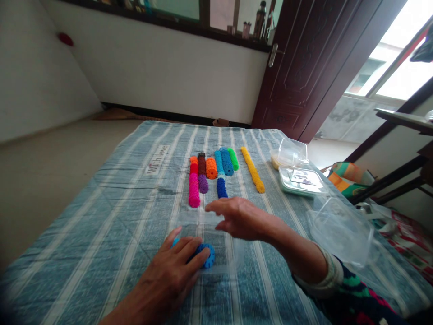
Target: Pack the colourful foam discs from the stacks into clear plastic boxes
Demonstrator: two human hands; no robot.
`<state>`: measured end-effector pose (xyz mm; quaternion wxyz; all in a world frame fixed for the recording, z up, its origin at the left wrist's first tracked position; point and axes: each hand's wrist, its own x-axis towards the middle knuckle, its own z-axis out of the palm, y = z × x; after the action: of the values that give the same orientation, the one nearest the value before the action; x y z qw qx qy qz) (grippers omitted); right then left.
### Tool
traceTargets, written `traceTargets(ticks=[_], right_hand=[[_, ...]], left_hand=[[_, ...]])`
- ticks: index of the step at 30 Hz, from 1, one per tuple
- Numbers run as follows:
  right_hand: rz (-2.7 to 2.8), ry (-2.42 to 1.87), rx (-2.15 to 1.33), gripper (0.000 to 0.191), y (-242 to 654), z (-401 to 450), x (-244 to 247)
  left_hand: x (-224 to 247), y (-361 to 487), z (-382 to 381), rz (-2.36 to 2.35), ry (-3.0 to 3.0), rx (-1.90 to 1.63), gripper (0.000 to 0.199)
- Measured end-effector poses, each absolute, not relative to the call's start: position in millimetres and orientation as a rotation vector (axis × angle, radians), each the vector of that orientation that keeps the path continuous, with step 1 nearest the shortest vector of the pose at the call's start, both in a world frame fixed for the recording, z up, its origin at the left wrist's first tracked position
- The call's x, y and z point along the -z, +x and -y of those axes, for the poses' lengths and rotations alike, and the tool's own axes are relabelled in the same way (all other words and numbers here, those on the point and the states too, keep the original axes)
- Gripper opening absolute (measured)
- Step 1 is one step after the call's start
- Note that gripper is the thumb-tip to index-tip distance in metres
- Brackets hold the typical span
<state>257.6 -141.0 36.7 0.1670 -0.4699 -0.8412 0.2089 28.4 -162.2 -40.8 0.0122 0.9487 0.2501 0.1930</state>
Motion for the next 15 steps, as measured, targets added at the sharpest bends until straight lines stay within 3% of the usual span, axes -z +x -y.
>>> traceTargets(ticks=[7,15], right_hand=[[2.133,-1.778,-0.244,0.031,307,62,-33],[2.197,-2.096,-0.114,0.053,317,-13,-1]], left_hand=[[51,29,160,-0.762,3.000,-0.816,0.025],[63,26,160,-0.765,3.002,-0.909,0.026]])
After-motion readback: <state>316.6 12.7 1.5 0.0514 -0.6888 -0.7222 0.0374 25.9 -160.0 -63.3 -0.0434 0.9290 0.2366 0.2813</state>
